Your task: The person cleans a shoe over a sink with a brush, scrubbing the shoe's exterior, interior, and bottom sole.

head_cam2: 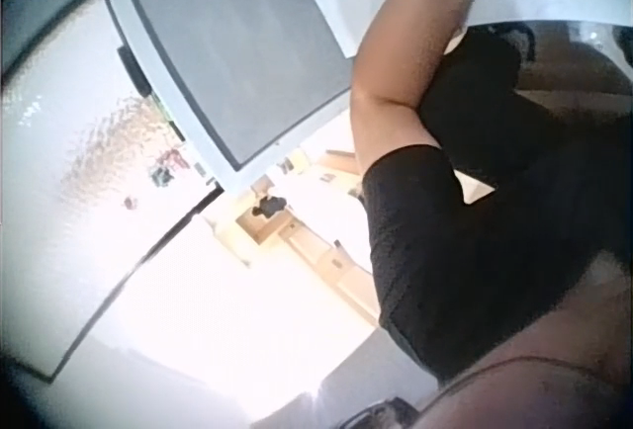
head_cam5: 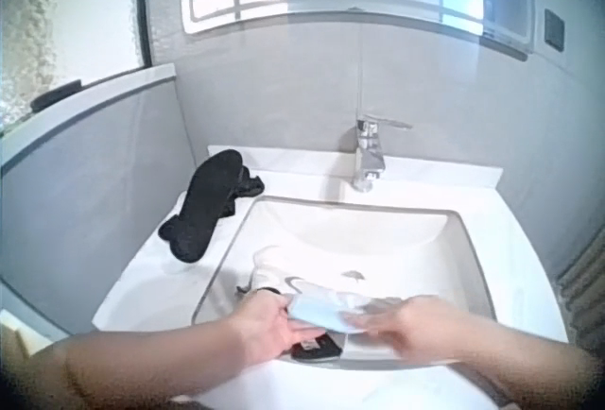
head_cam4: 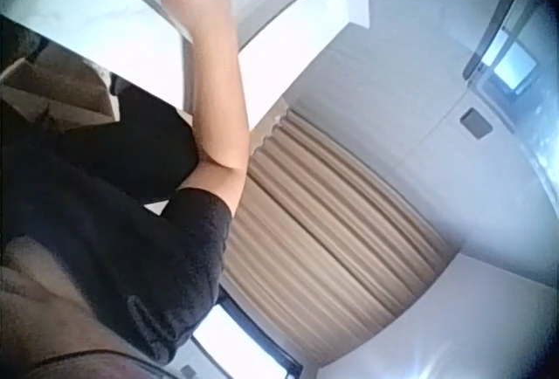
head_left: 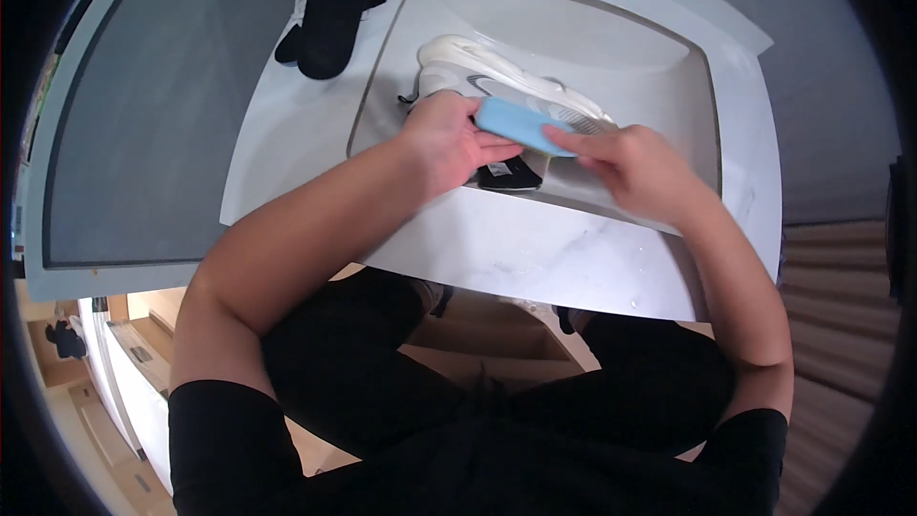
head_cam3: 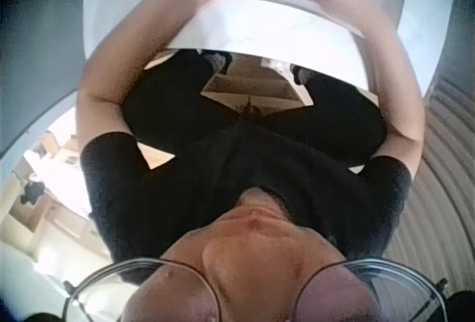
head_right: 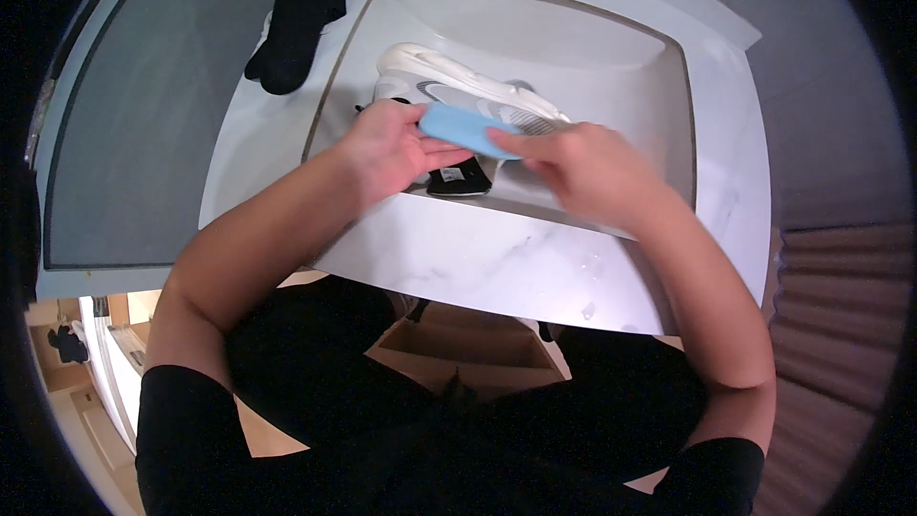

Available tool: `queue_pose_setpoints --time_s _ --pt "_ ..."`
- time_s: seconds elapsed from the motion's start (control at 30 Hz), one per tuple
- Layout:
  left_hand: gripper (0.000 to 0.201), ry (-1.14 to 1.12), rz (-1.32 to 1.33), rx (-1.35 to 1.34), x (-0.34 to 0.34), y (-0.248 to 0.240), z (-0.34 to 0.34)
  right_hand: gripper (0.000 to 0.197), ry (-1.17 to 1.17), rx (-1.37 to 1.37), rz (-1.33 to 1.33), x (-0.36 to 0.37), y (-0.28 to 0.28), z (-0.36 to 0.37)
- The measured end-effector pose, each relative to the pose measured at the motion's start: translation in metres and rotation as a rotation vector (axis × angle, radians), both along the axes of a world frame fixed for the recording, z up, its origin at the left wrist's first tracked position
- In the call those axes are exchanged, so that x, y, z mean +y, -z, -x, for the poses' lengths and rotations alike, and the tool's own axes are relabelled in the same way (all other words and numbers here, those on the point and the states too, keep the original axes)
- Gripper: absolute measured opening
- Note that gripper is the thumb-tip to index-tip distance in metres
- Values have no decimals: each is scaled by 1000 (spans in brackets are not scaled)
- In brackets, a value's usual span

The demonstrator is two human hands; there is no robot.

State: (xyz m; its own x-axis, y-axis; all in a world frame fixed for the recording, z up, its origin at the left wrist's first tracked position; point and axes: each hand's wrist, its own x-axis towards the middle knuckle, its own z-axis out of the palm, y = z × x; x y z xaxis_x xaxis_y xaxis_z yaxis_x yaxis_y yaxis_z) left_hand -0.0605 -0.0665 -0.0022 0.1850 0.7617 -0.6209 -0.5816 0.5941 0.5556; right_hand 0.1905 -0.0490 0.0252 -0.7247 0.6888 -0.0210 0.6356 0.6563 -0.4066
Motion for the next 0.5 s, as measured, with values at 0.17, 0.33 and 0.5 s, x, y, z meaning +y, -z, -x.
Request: queue_pose_setpoints --time_s 0.17,0.33,0.5 --pt "53 -90 9 -118 0 1 6 63 -70 44 59 16 -1 -27" --pt "49 31 -45 -30 -2 -9 -1 58 -141 2 -119 7 -9 11" --pt "51 -89 -16 -81 -5 -12 3 53 -125 40 -105 9 -6 0"
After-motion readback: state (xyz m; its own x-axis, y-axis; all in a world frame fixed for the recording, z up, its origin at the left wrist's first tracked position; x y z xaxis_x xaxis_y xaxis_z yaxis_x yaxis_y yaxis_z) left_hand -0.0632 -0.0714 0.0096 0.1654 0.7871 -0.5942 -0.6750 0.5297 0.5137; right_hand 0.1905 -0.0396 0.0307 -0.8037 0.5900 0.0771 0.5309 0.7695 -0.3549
